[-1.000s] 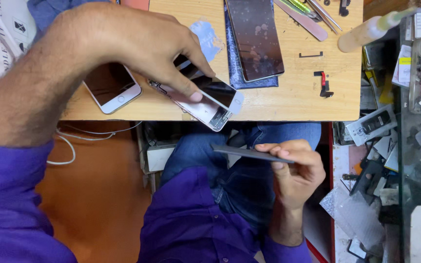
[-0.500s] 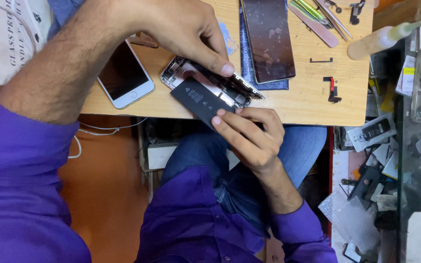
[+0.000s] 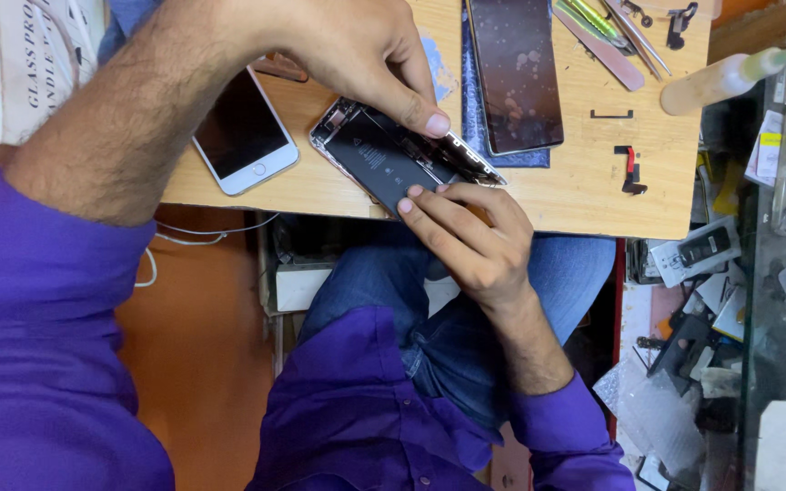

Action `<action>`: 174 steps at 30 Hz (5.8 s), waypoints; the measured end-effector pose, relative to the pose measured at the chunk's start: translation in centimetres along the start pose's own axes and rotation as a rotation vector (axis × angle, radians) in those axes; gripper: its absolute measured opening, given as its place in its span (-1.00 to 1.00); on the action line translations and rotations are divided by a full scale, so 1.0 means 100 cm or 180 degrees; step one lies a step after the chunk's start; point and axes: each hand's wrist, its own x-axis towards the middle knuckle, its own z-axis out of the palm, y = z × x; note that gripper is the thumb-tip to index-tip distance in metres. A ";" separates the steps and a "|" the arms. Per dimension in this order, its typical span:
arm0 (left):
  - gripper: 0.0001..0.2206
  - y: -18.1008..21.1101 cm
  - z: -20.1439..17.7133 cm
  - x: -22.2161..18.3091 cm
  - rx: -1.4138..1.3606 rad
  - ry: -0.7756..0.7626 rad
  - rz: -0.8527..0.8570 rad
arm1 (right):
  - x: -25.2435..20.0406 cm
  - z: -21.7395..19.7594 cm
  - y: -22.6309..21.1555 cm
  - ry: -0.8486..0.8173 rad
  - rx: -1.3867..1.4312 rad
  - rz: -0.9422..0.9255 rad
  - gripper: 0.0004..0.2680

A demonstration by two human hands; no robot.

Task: The person disassembles a white smartphone, removes the screen, and places it on the table. They then handle a black smartphone, remove its back cover, and set it aside. Finally, they apply adhesive to the frame of the black smartphone.

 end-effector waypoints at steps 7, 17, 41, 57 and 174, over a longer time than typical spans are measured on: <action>-0.59 0.000 0.003 -0.001 -0.0036 0.0040 -0.0216 | 0.009 -0.018 0.005 -0.0739 0.0171 -0.0083 -0.73; -0.58 -0.005 0.007 0.002 -0.0131 0.0130 -0.0100 | 0.010 -0.026 0.002 -0.1001 0.0123 -0.0084 -0.75; -0.55 -0.010 0.011 -0.010 0.0289 0.0458 0.0302 | -0.013 -0.005 0.015 0.0420 0.0879 0.1748 -0.87; -0.57 0.045 0.118 -0.083 0.1303 0.2775 0.0419 | -0.015 -0.002 0.013 0.0500 0.0910 0.1855 -0.86; -0.68 0.008 0.254 -0.050 0.1111 0.4320 -0.0272 | 0.019 -0.012 -0.020 -0.0984 0.0138 0.1153 -0.46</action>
